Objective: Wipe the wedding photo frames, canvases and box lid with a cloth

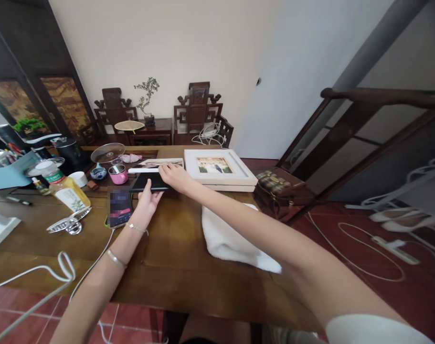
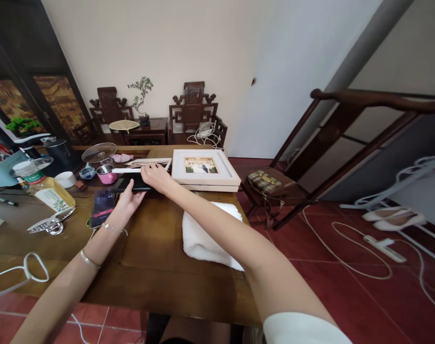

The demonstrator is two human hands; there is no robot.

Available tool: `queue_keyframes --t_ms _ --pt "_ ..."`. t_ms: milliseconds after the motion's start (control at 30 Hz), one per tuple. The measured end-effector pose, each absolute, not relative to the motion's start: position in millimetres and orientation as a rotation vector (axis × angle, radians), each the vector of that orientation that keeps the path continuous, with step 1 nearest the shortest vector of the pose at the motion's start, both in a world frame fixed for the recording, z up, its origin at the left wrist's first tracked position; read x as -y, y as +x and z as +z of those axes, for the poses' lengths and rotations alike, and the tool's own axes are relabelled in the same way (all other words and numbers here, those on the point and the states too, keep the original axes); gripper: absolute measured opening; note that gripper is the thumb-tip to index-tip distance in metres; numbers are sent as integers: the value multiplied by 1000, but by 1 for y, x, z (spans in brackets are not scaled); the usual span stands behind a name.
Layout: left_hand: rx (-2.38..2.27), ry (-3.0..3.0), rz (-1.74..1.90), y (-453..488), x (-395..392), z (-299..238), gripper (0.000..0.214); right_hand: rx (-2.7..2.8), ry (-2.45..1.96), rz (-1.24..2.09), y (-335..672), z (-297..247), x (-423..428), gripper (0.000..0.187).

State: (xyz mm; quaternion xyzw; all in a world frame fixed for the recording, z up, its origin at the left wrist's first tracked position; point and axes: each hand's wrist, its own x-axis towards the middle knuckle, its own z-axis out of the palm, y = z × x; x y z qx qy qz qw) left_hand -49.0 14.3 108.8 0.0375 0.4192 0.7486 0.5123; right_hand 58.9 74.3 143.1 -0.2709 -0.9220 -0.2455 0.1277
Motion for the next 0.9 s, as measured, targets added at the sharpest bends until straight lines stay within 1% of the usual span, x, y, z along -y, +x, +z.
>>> queue_keyframes --t_ms 100,233,367,467,767,833,900 --pt "-1015 82 1801 -45 -25 101 28 2710 -772 -706 62 129 -77 36" --pt "-1025 102 1795 -42 -35 92 24 2733 -746 -691 68 111 -79 37" --pt "-1083 107 1784 -46 -40 78 30 2743 -726 -662 74 94 -81 39" --pt "-1110 118 1748 -53 -42 67 30 2747 -724 -628 74 84 -83 39" --pt "-1141 189 1678 -81 -40 61 27 2770 -725 -507 66 78 -72 40" --pt "-1160 195 1682 -82 -40 59 29 2784 -742 -461 65 77 -70 41" --pt "-1181 193 1698 -79 -41 58 38 2794 -767 -405 65 76 -69 40"
